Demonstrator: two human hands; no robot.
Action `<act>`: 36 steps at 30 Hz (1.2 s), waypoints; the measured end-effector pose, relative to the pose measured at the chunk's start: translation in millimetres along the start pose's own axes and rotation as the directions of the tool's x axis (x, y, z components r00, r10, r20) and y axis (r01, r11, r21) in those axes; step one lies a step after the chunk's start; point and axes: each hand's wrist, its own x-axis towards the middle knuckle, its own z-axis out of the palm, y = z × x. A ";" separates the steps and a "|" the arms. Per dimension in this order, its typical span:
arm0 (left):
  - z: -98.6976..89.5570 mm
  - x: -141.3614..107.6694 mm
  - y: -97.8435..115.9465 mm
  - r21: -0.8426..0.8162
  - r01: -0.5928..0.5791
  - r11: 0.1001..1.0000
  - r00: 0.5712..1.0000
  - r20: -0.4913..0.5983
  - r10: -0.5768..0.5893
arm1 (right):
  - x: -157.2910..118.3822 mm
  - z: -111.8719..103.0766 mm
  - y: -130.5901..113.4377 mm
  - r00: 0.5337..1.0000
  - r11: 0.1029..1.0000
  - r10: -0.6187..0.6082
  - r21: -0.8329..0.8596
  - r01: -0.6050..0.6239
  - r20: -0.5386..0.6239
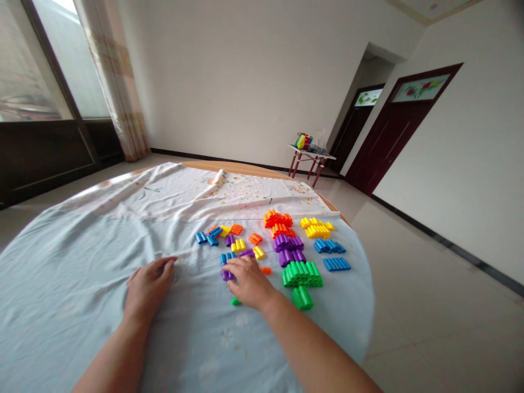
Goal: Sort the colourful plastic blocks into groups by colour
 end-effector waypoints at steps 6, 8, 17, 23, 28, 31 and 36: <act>0.7 -0.3 -1.2 -0.022 -0.019 1.000 1.000 -0.015 0.018 | -3.5 5.0 1.4 1.000 0.994 0.012 -0.106 -0.010 0.019; 1.2 -0.6 -1.9 -0.025 -0.030 0.999 0.999 -0.028 0.030 | -5.5 6.2 0.4 1.000 0.993 -0.009 -0.113 0.011 0.017; 7.8 -3.0 3.5 -0.046 -0.195 0.980 0.978 -0.079 0.191 | -9.8 11.4 -0.3 0.984 0.982 -0.178 0.063 0.175 0.028; 22.5 -10.5 17.7 -0.119 -0.452 0.884 0.890 0.010 0.456 | -12.7 13.2 -3.8 0.956 0.935 -0.293 0.210 0.284 0.010; 27.4 -15.5 24.3 -0.161 -0.596 0.786 0.765 0.183 0.618 | -13.7 15.8 -8.4 0.996 0.994 -0.076 0.081 0.079 -0.039; 33.2 -14.1 22.0 -0.142 -0.619 0.773 0.744 0.208 0.635 | -12.1 18.8 -9.1 0.999 0.999 -0.040 0.013 0.040 -0.022; 44.1 -8.3 14.2 -0.142 -0.568 0.811 0.787 0.195 0.586 | -10.3 24.1 -9.0 0.998 0.998 -0.062 -0.027 0.062 -0.024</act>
